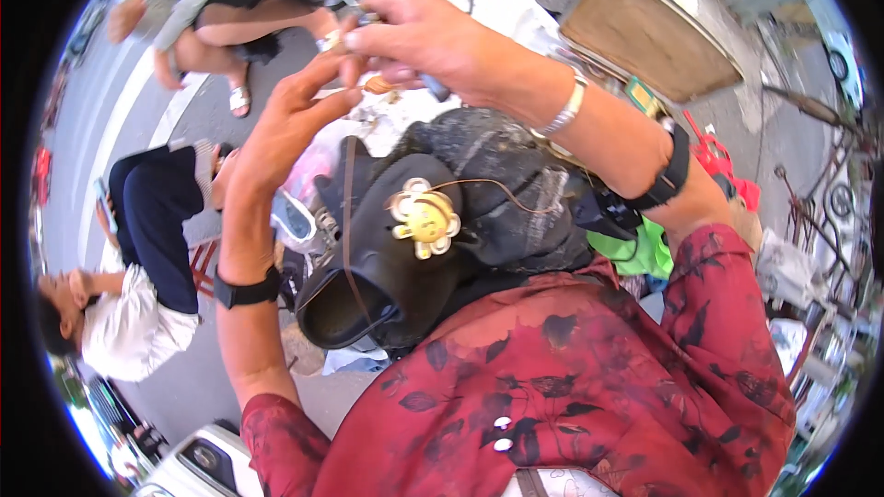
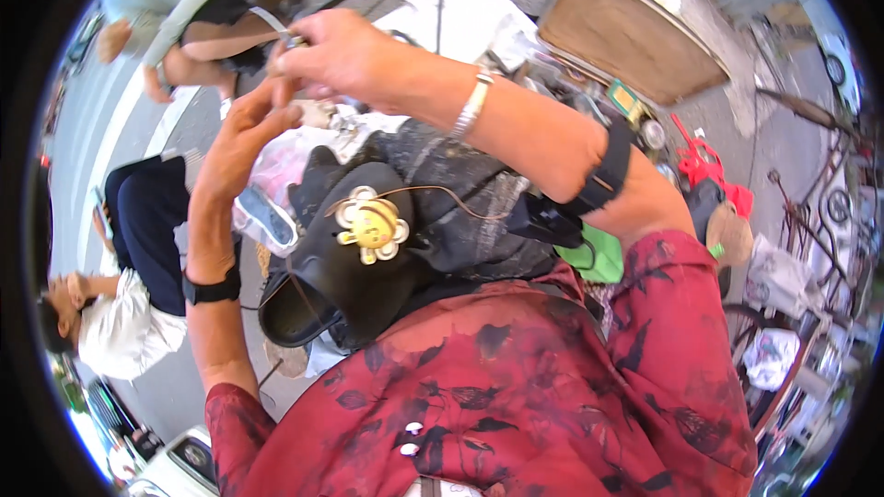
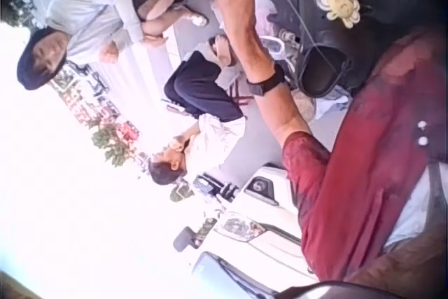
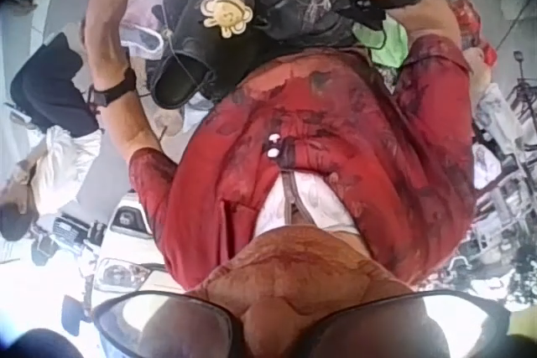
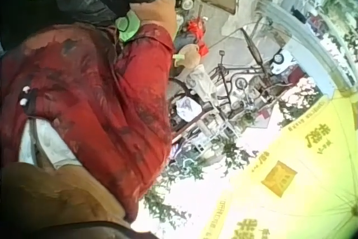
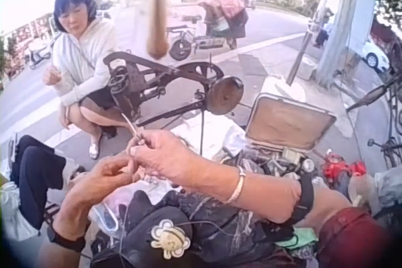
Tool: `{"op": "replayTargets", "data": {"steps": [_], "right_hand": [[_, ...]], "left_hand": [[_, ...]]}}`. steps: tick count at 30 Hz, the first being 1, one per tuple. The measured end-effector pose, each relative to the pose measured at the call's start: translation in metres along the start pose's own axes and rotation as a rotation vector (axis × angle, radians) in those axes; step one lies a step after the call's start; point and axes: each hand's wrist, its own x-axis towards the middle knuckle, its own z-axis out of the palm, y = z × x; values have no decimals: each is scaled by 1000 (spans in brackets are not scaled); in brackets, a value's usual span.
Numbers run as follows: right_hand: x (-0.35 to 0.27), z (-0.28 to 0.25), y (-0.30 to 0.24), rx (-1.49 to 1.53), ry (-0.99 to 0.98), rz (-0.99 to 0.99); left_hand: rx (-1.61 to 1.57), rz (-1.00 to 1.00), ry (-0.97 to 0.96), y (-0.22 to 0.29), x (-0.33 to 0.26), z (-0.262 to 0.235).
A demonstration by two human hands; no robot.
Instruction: The recorder is repairing a shoe by hand, sewing a decorative element onto a foam clog.
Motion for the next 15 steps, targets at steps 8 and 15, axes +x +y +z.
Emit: {"op": "replayTargets", "data": {"steps": [8, 15], "right_hand": [[-56, -67, -16, -291, 93, -50], [-206, -229, 80, -356, 472, 381]], "left_hand": [[-68, -96, 140, 16, 16, 9], [151, 85, 261, 30, 27, -30]]}}
